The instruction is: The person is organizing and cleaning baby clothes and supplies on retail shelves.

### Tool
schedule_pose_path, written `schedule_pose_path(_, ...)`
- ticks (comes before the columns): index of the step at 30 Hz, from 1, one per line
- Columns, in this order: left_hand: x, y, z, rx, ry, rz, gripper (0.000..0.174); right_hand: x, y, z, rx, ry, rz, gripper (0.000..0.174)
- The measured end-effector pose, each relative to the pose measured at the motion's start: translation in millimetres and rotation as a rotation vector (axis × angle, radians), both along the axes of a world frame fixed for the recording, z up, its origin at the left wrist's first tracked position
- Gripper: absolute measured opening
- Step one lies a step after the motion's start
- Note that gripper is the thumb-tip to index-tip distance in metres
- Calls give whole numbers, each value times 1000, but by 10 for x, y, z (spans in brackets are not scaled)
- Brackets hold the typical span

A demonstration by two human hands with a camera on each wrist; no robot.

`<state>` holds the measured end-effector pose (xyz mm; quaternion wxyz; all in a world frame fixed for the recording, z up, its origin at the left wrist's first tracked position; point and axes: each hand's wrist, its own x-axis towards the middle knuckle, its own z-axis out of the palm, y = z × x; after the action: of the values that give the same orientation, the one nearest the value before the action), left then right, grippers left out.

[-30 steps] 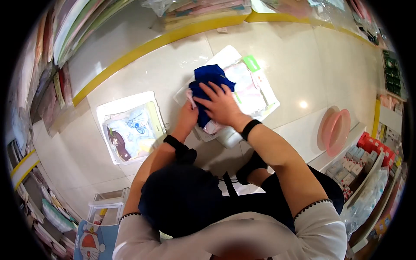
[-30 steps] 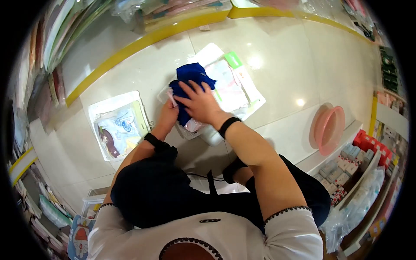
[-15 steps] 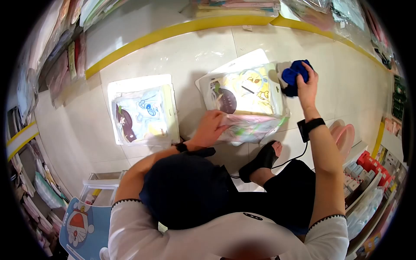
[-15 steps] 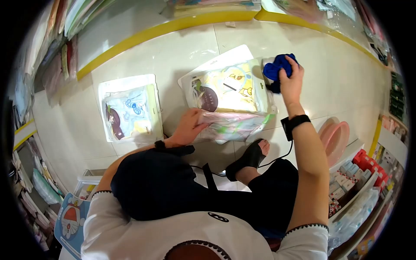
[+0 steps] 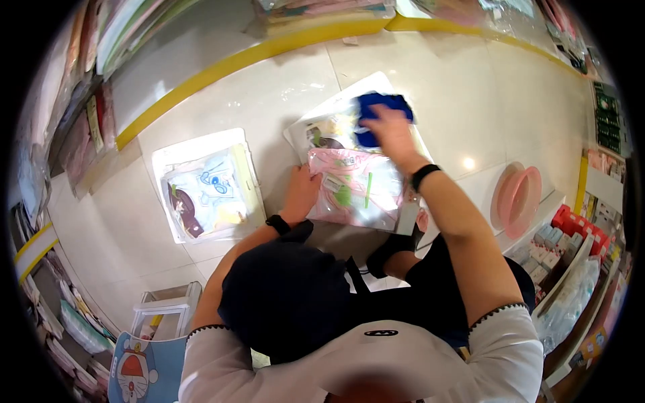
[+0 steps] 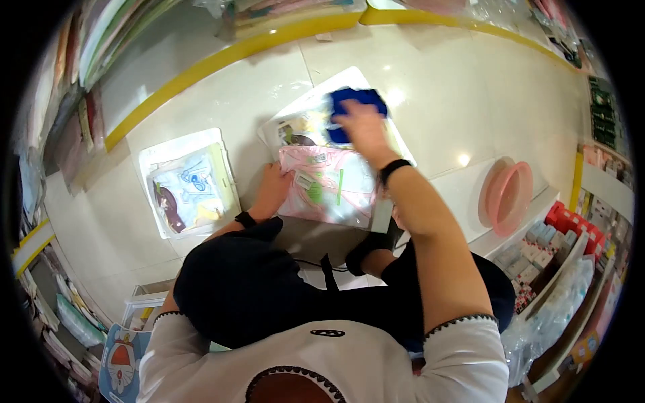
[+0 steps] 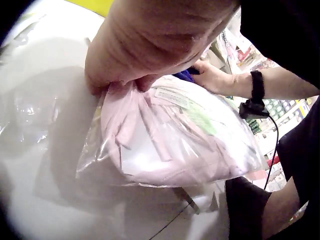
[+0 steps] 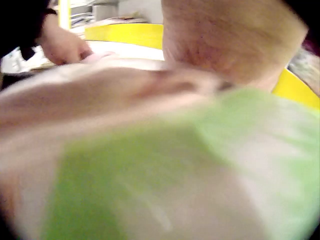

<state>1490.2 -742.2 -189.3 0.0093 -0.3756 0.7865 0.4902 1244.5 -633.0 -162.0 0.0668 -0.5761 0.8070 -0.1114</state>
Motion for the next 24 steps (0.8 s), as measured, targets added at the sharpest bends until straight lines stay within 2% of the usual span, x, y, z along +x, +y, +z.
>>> schedule_pose_path(2, -15, 11, -12, 41, 1, 60, 25, -540, 352, -63, 61, 37, -383, 34)
schedule_pose_path(4, -15, 48, -235, -69, 58, 84, 26, -690, 329, 347, -93, 20, -679, 34)
schedule_pose_path(6, 80, 204, -252, -65, 54, 88, 28, -502, 150, 742, -240, -69, -513, 35)
schedule_pose_path(7, 51, 171, -198, -36, 46, 87, 28, -292, 68, 831, -232, -83, -358, 34)
schedule_pose_path(8, 8, 130, -177, -15, 43, 95, 29, 14, -18, 980, -56, -265, -251, 31)
schedule_pose_path(9, 10, 136, -210, 62, 31, 129, 29, 319, -243, 1190, 350, -385, -156, 28)
schedule_pose_path(10, 11, 141, -277, 135, 22, 166, 29, 602, -46, 839, 52, -171, 208, 26)
schedule_pose_path(11, 23, 139, -323, 208, 9, 200, 30, 870, -105, 934, 494, -647, 51, 27)
schedule_pose_path(12, 74, 149, -321, 156, 166, 187, 31, 1042, 107, 925, 279, -270, 564, 27)
schedule_pose_path(14, 13, 19, -237, 149, -114, 25, 32, 999, 382, 731, 266, -244, 628, 25)
schedule_pose_path(16, 5, 22, -272, 198, -39, 68, 33, 644, 625, 699, 332, -162, 631, 20)
schedule_pose_path(18, 60, 74, -211, 258, -37, 102, 33, 142, 1006, 662, 434, -80, 511, 21)
schedule_pose_path(19, 29, 58, -151, 286, -61, 125, 32, -89, 1210, 700, 575, -4, 374, 22)
schedule_pose_path(20, -19, 48, -109, 311, -78, 154, 32, -315, 1390, 730, 635, -76, 45, 22)
schedule_pose_path(21, -33, 51, -96, 274, -41, 165, 31, -449, 1572, 785, 468, 59, -157, 22)
schedule_pose_path(22, -14, 71, -92, 236, -4, 183, 30, -583, 1603, 910, 490, 86, -198, 25)
schedule_pose_path(24, 68, 155, -24, 89, 74, 153, 28, -638, 1550, 1152, 414, -50, -248, 32)
